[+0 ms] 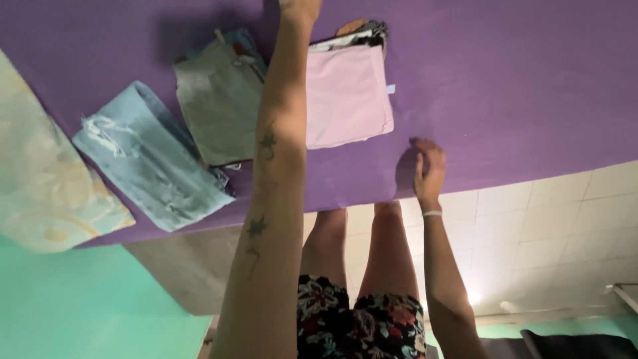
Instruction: The person is folding various items of laundry, including tops and underwear, on a bed and organizing them into neat stacks.
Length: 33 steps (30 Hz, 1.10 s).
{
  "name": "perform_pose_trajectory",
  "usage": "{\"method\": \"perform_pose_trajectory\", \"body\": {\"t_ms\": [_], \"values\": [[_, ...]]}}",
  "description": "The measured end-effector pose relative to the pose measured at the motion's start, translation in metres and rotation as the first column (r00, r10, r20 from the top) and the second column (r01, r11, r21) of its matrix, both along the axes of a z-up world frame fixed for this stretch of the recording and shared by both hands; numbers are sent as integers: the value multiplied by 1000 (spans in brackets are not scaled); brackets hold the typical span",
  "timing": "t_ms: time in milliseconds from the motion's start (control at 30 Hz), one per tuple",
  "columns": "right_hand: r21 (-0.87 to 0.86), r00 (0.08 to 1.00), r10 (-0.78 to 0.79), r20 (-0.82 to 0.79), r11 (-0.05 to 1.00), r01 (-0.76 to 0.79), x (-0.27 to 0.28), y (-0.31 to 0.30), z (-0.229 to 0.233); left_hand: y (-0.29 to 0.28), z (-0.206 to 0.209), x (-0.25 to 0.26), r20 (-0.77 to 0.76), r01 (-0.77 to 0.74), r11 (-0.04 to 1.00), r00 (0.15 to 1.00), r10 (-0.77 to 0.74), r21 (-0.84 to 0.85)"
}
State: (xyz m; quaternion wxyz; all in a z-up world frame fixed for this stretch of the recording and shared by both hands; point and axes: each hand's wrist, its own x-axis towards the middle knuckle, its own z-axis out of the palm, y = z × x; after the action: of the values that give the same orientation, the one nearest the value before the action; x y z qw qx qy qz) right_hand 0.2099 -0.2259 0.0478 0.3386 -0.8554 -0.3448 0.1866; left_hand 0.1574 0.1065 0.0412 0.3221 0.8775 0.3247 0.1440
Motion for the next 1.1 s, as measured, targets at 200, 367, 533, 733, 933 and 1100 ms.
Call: {"method": "perform_pose_trajectory", "body": {"t_ms": [200,367,533,733,933,1100], "values": [[-24,972,-214,-96,977,213,-21,-23,24,10,30,21,299,67,966,954,11,-250],[-22,858,-413,-305,904,428,-20,-35,36,11,96,32,516,193,882,854,65,-430],[220,831,-370,-415,846,486,0,-8,116,17,225,46,739,410,765,662,125,-497],[595,893,-237,-382,676,434,-10,7,308,-102,399,3,814,683,594,575,-79,-425],[639,959,-261,-111,720,270,-59,-28,411,-203,461,-56,789,849,429,479,-384,-307],[508,906,-409,112,806,302,-104,-72,442,-245,476,-92,710,885,367,454,-538,-288]]}}
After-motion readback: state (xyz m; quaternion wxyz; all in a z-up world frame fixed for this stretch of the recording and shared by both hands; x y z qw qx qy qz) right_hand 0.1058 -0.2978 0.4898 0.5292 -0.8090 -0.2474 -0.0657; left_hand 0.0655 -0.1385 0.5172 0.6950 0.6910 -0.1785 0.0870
